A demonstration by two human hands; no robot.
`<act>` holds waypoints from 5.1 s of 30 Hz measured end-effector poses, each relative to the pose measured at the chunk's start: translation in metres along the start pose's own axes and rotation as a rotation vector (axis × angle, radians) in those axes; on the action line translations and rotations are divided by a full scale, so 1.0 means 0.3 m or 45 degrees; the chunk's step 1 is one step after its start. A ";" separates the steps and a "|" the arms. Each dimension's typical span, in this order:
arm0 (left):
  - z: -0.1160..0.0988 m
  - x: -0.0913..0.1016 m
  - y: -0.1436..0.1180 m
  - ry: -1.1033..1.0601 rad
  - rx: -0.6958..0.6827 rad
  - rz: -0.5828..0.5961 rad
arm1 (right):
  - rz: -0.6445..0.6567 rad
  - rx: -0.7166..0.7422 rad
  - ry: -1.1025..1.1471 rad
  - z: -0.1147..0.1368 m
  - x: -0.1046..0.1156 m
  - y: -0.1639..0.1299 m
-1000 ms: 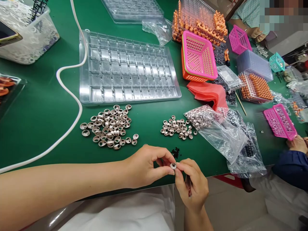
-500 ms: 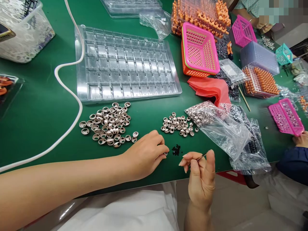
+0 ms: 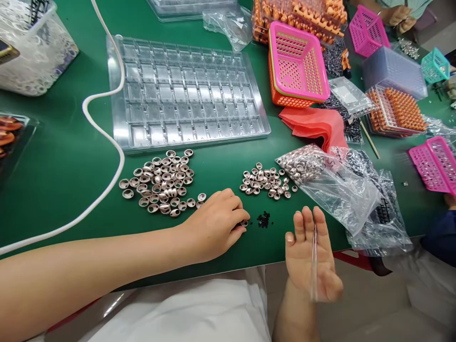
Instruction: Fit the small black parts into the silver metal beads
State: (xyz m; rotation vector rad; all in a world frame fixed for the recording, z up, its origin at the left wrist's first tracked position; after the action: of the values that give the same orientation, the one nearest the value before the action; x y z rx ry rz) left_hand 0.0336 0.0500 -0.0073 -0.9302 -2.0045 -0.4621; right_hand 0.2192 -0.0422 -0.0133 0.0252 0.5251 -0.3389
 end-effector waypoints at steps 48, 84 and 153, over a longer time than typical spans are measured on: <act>-0.024 -0.010 -0.002 0.004 -0.105 -0.139 | 0.237 0.397 -1.328 -0.031 -0.205 -0.002; -0.024 -0.007 -0.004 0.034 -0.119 -0.180 | 0.310 0.625 -1.425 -0.038 -0.261 -0.018; 0.112 0.151 -0.129 0.948 0.061 -0.003 | -0.093 0.366 -0.465 -0.077 -0.020 -0.022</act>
State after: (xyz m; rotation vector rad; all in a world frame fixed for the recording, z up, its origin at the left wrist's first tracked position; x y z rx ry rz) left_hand -0.0302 0.0652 0.0120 -0.5984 -1.3296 -0.6451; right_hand 0.2010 -0.0440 -0.0301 0.2189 0.1129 -0.4771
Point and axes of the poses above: each hand's wrist, its own y-axis towards the middle knuckle, its own x-axis out of the back of the hand, z = x × y, the point moved 8 cm from there along y, towards the middle knuckle, and after that the axes turned 11 degrees about y, right-handed, at the moved point
